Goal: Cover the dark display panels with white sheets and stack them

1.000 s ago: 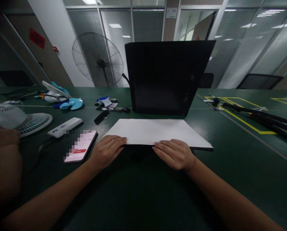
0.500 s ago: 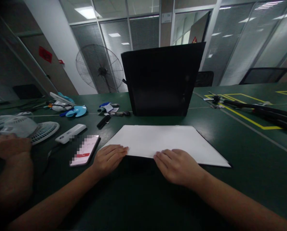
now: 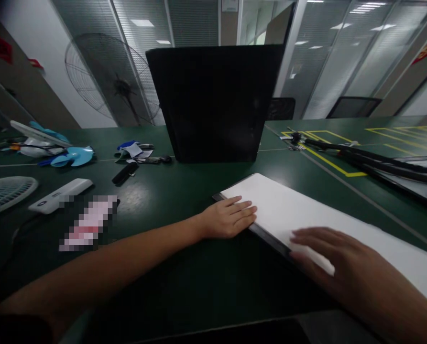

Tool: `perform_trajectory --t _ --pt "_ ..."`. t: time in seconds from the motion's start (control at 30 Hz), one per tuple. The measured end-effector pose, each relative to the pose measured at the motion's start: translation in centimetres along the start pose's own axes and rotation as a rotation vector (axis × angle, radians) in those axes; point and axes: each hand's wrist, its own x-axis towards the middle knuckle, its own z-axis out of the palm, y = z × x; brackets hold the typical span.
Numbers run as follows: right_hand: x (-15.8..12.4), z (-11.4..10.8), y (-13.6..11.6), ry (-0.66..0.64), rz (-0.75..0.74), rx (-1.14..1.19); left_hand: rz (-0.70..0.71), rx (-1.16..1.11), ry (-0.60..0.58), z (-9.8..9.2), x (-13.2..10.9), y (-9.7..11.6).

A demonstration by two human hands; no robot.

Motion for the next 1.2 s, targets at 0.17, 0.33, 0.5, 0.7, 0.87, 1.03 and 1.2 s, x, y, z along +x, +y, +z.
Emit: perform_trajectory --t 0.17,0.33,0.5,0.7,0.87,1.03,1.2 --pt "1.3 2.1 8.9 -0.227 0.183 0.041 -0.02 0.012 -0.145 6.5 6.3 -0.7" --pt "1.8 3.8 16.8 -0.26 0.336 0.007 0.002 -0.03 -0.267 8.5 8.0 -1.4" --pt "3.9 4.7 20.6 -0.193 0.187 -0.094 -0.018 -0.019 -0.404 3.7 4.2 -1.0" --pt "7.0 7.4 22.1 -0.059 0.064 -0.099 -0.2 0.063 -0.546 -6.4 -4.5 2.7" --pt "8.7 7.5 21.4 0.102 0.178 -0.204 -0.418 0.183 -0.625 -12.0 -10.0 5.3" --pt "10.1 6.3 14.4 0.101 0.16 -0.297 -0.596 0.18 -0.713 -12.5 -12.9 4.3" --pt "11.5 7.6 1.3 0.124 -0.325 -0.342 -0.742 0.09 -0.562 -12.9 -14.1 1.6"
